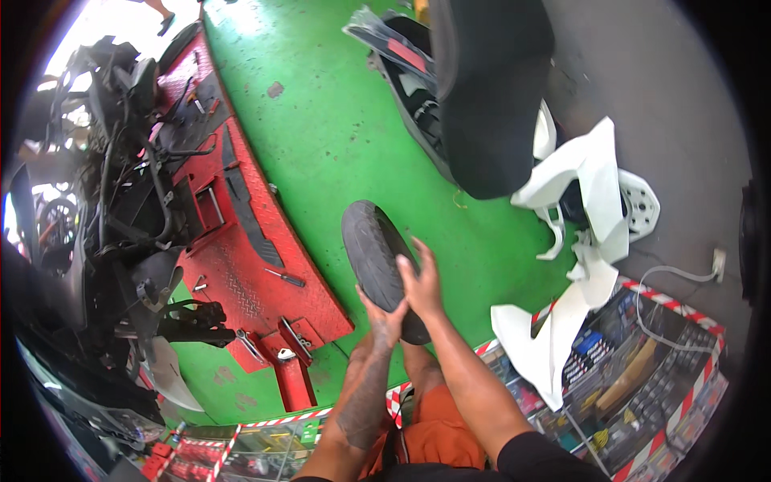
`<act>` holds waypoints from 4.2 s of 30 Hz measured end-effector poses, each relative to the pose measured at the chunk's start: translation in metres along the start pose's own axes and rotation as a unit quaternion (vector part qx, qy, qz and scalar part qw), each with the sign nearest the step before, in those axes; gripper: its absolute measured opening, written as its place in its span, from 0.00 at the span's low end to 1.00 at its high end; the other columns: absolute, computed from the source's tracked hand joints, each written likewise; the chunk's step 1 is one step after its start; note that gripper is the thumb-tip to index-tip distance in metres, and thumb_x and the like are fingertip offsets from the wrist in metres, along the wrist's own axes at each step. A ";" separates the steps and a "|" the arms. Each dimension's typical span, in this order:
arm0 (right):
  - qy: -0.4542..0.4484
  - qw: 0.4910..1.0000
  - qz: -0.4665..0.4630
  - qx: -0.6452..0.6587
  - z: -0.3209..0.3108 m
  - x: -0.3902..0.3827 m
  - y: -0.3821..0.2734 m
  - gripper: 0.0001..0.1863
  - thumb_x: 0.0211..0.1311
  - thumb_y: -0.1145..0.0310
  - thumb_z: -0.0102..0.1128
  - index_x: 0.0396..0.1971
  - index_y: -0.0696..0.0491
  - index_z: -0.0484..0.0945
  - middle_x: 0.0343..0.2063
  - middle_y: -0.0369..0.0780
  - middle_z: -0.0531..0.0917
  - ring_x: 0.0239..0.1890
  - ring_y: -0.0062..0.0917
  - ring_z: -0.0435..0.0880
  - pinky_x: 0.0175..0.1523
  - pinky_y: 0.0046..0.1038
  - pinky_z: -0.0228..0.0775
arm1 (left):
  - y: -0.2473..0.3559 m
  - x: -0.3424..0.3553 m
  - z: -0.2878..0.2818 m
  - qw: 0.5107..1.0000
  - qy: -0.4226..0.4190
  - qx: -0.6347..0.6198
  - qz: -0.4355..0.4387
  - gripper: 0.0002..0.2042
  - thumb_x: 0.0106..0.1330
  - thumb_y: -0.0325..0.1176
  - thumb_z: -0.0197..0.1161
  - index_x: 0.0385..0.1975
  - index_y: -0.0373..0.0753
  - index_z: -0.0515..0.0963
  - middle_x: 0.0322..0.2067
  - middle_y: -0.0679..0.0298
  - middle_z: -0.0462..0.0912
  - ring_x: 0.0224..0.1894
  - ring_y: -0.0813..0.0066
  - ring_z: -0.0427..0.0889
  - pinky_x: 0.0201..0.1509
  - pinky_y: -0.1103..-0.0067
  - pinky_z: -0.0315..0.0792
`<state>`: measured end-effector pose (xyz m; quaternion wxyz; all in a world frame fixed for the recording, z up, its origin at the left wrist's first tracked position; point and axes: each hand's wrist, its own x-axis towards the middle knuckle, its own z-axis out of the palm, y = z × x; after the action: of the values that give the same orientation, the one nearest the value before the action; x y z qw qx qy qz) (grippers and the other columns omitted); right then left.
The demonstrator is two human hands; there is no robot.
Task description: Replacing the front wheel and brake pads on a motorcycle using an impact wrench.
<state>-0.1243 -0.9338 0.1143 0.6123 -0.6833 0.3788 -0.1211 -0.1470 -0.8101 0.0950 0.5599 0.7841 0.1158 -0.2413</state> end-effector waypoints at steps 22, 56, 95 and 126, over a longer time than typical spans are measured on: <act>0.004 0.998 0.030 -0.050 0.165 0.286 -0.099 0.42 0.67 0.56 0.62 0.71 0.61 0.53 0.68 0.54 0.61 0.70 0.43 0.62 0.73 0.41 0.53 | 0.216 0.396 -0.037 0.997 -0.062 0.033 0.031 0.55 0.60 0.50 0.70 0.73 0.29 0.37 0.68 0.33 0.56 0.72 0.46 0.59 0.74 0.65 0.55; 0.089 0.973 0.210 0.027 0.387 0.895 -0.327 0.60 0.59 0.45 0.67 0.73 0.61 0.35 0.69 0.60 0.58 0.70 0.47 0.63 0.71 0.38 0.57 | 0.673 1.044 0.136 0.933 -0.333 0.138 0.016 0.47 0.65 0.59 0.61 0.75 0.41 0.45 0.63 0.37 0.67 0.66 0.47 0.68 0.70 0.65 0.62; 0.239 0.936 0.254 0.051 0.216 1.214 -0.435 0.19 0.72 0.61 0.57 0.53 0.58 0.76 0.50 0.43 0.81 0.53 0.30 0.80 0.58 0.31 0.71 | 0.948 1.306 0.634 0.974 -0.174 -0.102 -0.107 0.57 0.49 0.50 0.79 0.71 0.28 0.48 0.66 0.45 0.61 0.67 0.54 0.63 0.71 0.64 0.59; 0.496 0.620 0.588 0.152 0.534 0.507 -0.469 0.28 0.50 0.56 0.72 0.53 0.48 0.79 0.53 0.47 0.80 0.57 0.42 0.78 0.62 0.39 0.70 | 0.773 0.892 0.137 0.450 -0.773 0.447 0.027 0.22 0.76 0.47 0.52 0.58 0.34 0.72 0.45 0.56 0.83 0.41 0.70 0.83 0.45 0.76 0.76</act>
<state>0.7313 -0.8907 0.2802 0.3669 -0.0478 0.9223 -0.1116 0.9324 -1.2849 0.2420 -0.0022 0.4192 -0.5099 -0.7512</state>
